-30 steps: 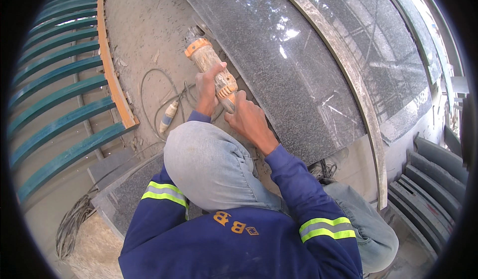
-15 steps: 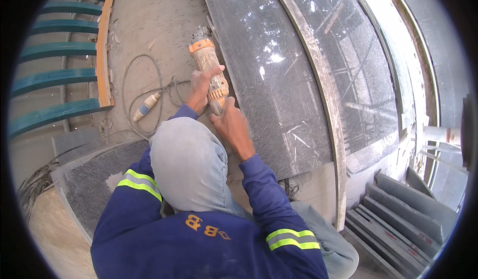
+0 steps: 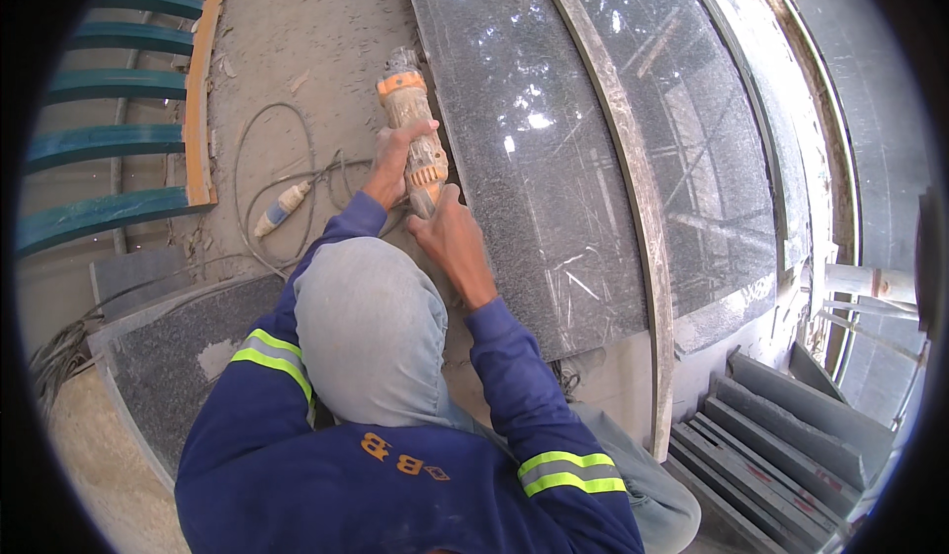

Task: The person sits on the floor and uses a handheld power grinder to smooth a curved wall surface. The person holds the tool with both hands and moves it along the wall, generating dust.

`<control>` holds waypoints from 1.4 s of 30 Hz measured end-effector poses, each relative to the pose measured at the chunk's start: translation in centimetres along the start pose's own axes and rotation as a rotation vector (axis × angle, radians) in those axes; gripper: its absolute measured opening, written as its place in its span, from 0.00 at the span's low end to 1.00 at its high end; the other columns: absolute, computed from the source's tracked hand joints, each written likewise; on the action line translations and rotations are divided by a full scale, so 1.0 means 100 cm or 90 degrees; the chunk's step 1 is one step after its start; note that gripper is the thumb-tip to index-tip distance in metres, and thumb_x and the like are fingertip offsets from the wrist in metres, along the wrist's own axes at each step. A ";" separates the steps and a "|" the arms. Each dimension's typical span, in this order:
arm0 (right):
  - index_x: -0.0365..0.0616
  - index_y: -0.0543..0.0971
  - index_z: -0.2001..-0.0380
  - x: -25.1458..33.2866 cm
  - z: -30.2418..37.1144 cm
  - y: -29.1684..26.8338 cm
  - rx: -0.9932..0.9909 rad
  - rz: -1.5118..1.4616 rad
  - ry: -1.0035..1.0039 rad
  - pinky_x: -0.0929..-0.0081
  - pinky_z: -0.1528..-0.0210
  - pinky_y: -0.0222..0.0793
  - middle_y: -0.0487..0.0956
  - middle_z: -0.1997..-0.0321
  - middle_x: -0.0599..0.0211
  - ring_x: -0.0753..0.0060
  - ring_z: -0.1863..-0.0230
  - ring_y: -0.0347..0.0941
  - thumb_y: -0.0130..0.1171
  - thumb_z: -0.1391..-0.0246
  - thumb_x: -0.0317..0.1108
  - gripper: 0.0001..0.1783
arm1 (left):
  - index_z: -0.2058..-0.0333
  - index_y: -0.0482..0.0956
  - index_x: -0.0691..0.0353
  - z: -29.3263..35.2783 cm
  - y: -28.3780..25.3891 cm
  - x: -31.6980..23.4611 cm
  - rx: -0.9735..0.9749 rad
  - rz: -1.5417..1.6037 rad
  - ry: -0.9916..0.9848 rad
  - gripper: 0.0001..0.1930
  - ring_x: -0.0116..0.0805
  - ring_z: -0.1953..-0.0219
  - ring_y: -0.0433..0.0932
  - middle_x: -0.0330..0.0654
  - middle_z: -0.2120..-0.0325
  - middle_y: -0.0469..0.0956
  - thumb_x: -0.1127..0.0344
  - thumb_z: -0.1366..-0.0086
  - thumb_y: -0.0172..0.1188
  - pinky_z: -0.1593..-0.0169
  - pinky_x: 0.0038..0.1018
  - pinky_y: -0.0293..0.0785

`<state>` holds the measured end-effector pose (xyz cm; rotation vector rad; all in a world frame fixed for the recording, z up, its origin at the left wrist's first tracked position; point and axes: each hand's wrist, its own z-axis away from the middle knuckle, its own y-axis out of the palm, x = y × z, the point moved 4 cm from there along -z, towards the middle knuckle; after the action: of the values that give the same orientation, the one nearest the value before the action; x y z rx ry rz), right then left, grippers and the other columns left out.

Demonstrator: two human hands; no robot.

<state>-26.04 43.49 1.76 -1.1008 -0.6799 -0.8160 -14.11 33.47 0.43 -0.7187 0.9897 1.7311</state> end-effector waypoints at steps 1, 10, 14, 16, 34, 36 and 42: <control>0.33 0.66 0.58 0.003 -0.001 -0.001 0.000 0.001 0.000 0.40 0.58 0.74 0.80 0.65 0.28 0.26 0.61 0.79 0.66 0.52 0.40 0.27 | 0.64 0.76 0.67 0.000 0.000 -0.001 -0.009 0.005 0.001 0.17 0.35 0.79 0.80 0.44 0.75 0.77 0.64 0.48 0.70 0.75 0.34 0.81; 0.32 0.66 0.58 0.013 -0.007 -0.005 -0.008 -0.002 -0.007 0.41 0.56 0.74 0.80 0.65 0.28 0.26 0.61 0.79 0.66 0.52 0.39 0.27 | 0.64 0.77 0.67 -0.019 -0.008 -0.002 -0.001 0.015 -0.016 0.16 0.35 0.79 0.80 0.43 0.76 0.77 0.65 0.48 0.70 0.75 0.34 0.81; 0.31 0.66 0.59 0.007 0.000 -0.002 0.002 -0.003 0.014 0.42 0.56 0.75 0.80 0.65 0.27 0.26 0.60 0.79 0.66 0.52 0.39 0.26 | 0.64 0.77 0.67 -0.006 -0.004 0.000 0.001 0.009 0.007 0.16 0.35 0.79 0.80 0.44 0.75 0.78 0.65 0.48 0.70 0.75 0.34 0.81; 0.31 0.66 0.60 0.007 0.005 -0.003 0.005 -0.003 0.016 0.42 0.56 0.75 0.80 0.65 0.27 0.26 0.60 0.79 0.66 0.53 0.39 0.26 | 0.63 0.77 0.67 -0.001 -0.004 0.002 -0.002 0.010 0.005 0.16 0.36 0.79 0.80 0.44 0.75 0.78 0.65 0.48 0.70 0.75 0.34 0.81; 0.33 0.65 0.59 0.009 0.012 -0.010 0.006 -0.023 -0.008 0.40 0.57 0.73 0.80 0.65 0.26 0.25 0.61 0.79 0.65 0.51 0.39 0.25 | 0.63 0.77 0.69 -0.003 -0.005 0.003 -0.014 -0.016 -0.013 0.17 0.36 0.78 0.80 0.45 0.74 0.78 0.65 0.47 0.69 0.75 0.33 0.80; 0.33 0.65 0.59 0.009 0.011 -0.009 0.013 -0.018 0.007 0.41 0.57 0.73 0.80 0.65 0.27 0.26 0.61 0.79 0.65 0.51 0.39 0.26 | 0.63 0.77 0.69 0.001 -0.004 0.003 -0.019 -0.013 -0.006 0.17 0.36 0.78 0.80 0.45 0.74 0.78 0.65 0.47 0.69 0.75 0.33 0.80; 0.33 0.65 0.59 0.004 0.018 -0.011 0.026 -0.005 0.027 0.43 0.57 0.75 0.80 0.66 0.28 0.28 0.60 0.80 0.65 0.51 0.38 0.25 | 0.61 0.75 0.68 0.011 0.004 0.001 -0.005 -0.043 -0.020 0.18 0.36 0.77 0.81 0.44 0.74 0.77 0.64 0.45 0.68 0.74 0.32 0.81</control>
<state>-26.89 44.88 3.21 -1.0418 -0.6635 -0.8272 -14.53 34.36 0.98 -0.7197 0.9274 1.6827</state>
